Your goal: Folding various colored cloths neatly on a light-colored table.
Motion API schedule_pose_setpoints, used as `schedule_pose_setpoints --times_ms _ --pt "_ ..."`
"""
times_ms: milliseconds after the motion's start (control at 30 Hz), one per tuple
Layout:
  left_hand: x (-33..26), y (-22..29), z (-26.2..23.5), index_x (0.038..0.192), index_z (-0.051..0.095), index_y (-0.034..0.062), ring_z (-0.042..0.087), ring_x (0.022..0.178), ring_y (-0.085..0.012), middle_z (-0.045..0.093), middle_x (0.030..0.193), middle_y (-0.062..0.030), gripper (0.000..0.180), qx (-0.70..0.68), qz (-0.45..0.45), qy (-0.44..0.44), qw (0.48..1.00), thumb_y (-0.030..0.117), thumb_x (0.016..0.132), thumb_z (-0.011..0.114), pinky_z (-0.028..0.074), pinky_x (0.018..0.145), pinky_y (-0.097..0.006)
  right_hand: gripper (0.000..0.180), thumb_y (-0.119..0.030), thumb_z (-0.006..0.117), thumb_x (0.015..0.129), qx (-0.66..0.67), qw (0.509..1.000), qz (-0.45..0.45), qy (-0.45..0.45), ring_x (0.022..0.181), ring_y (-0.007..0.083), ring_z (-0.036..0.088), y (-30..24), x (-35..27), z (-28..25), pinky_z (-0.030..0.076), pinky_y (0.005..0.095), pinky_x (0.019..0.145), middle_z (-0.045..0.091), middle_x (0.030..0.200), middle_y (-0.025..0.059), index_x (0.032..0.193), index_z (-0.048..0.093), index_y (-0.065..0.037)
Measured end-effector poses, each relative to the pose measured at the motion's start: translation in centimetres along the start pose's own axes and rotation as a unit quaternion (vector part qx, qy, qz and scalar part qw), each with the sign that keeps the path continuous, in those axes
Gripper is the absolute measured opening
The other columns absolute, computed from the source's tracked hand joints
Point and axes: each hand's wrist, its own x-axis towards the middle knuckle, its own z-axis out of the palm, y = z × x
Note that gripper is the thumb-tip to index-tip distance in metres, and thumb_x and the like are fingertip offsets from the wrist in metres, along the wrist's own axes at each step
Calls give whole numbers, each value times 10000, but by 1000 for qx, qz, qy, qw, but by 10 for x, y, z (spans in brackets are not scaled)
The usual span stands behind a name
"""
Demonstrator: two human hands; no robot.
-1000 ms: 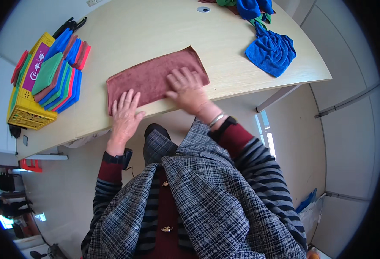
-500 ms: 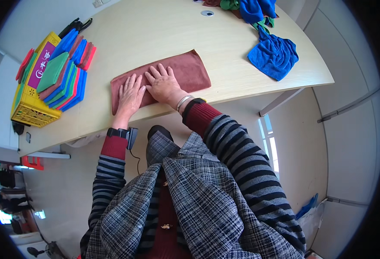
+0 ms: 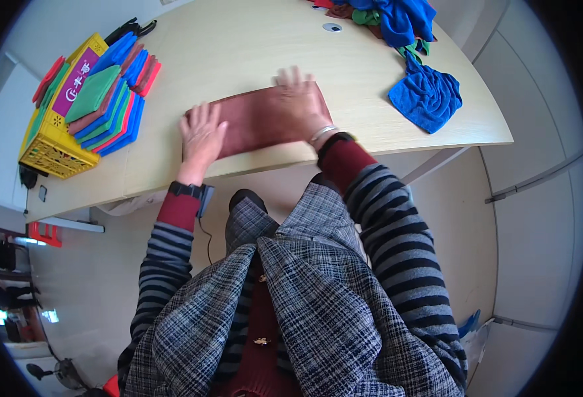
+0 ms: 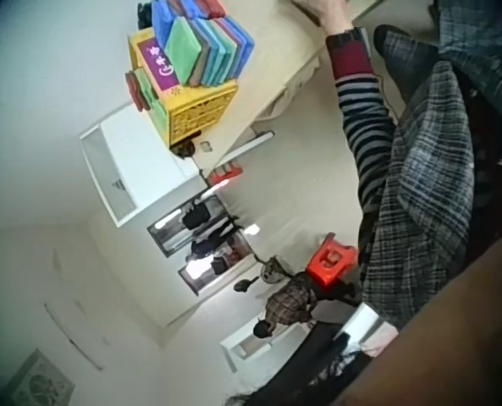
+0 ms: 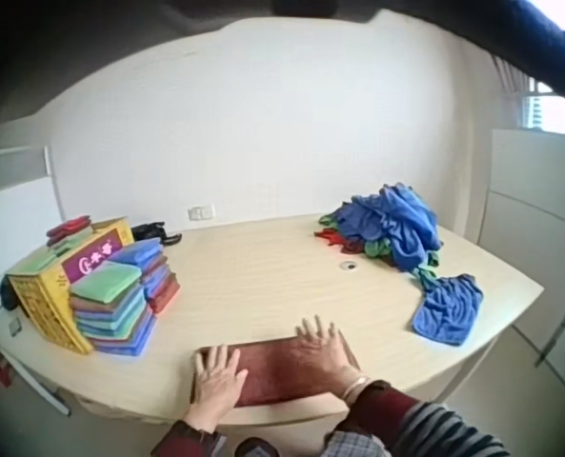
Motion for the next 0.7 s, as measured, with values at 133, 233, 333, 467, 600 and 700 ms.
schedule_pose_setpoints --times_ms 133,233,333,467,600,700 --pt "16 17 38 1566 311 181 178 1524 -310 256 1638 -106 629 -73 76 -14 994 497 1026 371 122 1203 -590 529 -426 483 987 280 959 -37 1 1401 318 387 -94 26 -5 310 560 1123 485 1474 92 1437 494 -148" --pt "18 18 23 1559 326 178 185 1522 -315 275 1631 -102 616 -127 55 -20 990 488 1028 366 123 1202 -590 515 -432 478 987 240 970 -14 46 1374 307 411 -65 17 15 318 551 1117 505 1442 84 1423 507 -161" --pt "4 -10 25 1551 344 175 189 1520 -318 292 1624 -100 602 -141 13 -18 990 478 1032 360 128 1201 -590 518 -424 434 1004 234 971 34 -39 1412 333 369 -27 11 13 283 549 1152 442 1518 88 1463 475 -189" --pt "8 -28 18 1538 368 170 199 1518 -314 309 1616 -99 580 -103 -35 -4 994 463 1038 350 143 1198 -588 551 -455 403 1009 173 977 97 -79 1455 352 312 29 0 27 239 562 1176 405 1548 110 1479 457 -172" --pt "13 -12 3 1535 374 170 221 1511 -300 313 1613 -101 570 -13 -63 -25 998 453 1042 340 160 1194 -585 597 -490 398 1004 75 987 108 -89 1490 366 252 24 5 26 212 585 1181 364 1580 113 1503 426 -165" --pt "23 8 8 1538 366 171 238 1506 -290 317 1611 -101 567 64 -37 -17 997 448 1044 335 174 1191 -582 586 -484 390 1008 96 995 -22 -33 1487 382 256 -29 27 6 203 599 1176 382 1569 114 1496 433 -163"
